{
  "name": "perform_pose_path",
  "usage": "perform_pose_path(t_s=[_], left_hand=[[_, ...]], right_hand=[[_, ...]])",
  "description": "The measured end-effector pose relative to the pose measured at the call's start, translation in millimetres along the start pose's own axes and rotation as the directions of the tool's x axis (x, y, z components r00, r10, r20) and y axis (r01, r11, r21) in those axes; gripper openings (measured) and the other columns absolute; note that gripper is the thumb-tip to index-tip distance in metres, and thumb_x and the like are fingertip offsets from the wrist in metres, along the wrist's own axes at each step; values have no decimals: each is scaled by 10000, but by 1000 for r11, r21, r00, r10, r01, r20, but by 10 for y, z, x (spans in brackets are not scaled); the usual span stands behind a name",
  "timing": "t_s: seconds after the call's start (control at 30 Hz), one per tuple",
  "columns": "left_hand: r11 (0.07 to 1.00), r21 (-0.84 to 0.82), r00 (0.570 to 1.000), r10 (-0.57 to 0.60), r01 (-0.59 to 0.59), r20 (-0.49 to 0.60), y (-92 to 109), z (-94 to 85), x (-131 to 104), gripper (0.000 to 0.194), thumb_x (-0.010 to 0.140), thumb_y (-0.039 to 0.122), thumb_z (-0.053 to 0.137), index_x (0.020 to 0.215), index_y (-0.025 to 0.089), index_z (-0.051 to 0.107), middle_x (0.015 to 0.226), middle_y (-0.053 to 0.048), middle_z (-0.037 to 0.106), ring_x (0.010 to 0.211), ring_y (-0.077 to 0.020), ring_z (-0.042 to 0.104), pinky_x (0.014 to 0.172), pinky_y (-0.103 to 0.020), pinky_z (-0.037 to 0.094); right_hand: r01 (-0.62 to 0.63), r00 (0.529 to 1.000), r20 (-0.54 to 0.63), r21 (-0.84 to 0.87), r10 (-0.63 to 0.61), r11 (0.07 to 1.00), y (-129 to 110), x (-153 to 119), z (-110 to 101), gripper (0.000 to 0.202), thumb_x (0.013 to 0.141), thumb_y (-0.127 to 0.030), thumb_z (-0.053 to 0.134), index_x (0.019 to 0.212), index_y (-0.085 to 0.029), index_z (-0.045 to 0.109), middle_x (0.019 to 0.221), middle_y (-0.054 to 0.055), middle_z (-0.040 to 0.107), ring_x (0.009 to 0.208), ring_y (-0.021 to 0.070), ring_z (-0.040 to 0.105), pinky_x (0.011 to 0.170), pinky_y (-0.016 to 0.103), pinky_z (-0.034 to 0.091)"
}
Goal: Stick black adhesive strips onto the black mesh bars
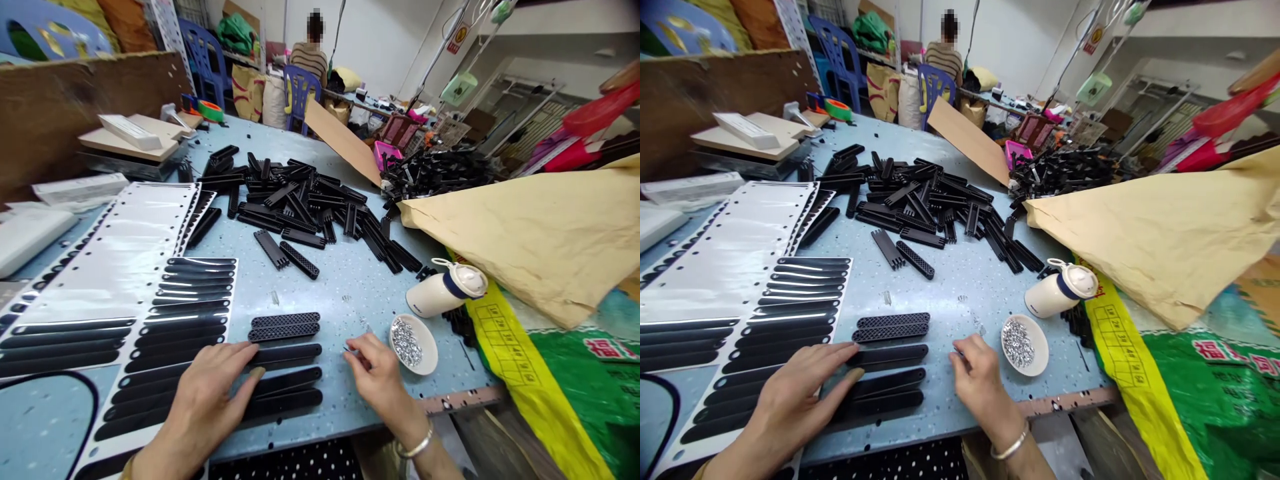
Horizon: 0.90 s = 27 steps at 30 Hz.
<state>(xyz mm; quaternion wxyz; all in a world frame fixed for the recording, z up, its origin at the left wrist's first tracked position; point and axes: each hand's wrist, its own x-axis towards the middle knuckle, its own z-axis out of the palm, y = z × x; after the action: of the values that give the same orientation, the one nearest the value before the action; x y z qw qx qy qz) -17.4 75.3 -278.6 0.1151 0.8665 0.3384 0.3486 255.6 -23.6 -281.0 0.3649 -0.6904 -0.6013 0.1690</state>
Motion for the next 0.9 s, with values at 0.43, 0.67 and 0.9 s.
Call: perform_pose_path(t_s=[0.43, 0.67, 0.9], left_hand=[[992, -98, 955, 102, -78, 278, 422, 465, 358, 194, 880, 93, 472, 976, 157, 628, 861, -88, 686, 789, -237, 621, 704, -412, 522], [993, -102, 955, 86, -59, 286, 408, 558, 313, 199, 902, 145, 456, 987, 159, 635, 859, -90, 684, 795, -221, 642, 708, -387, 542], [980, -197, 926, 92, -20, 366, 437, 486, 365, 225, 920, 97, 410, 896, 172, 622, 813, -61, 646, 774, -192, 613, 714, -358, 531]], right_hand=[[203, 978, 156, -552, -138, 809, 118, -229, -134, 273, 734, 59, 405, 691, -164, 556, 742, 94, 578, 712, 227, 509, 637, 334, 360], [74, 960, 278, -85, -47, 994, -122, 5, -209, 142, 866, -92, 488, 816, -180, 588, 733, 23, 598, 659, 163, 558, 612, 283, 395], [8, 968, 249, 85, -29, 996, -182, 215, -191, 174, 838, -103, 527, 694, -185, 582, 663, -7, 545, 618, 137, 528, 579, 268, 393]])
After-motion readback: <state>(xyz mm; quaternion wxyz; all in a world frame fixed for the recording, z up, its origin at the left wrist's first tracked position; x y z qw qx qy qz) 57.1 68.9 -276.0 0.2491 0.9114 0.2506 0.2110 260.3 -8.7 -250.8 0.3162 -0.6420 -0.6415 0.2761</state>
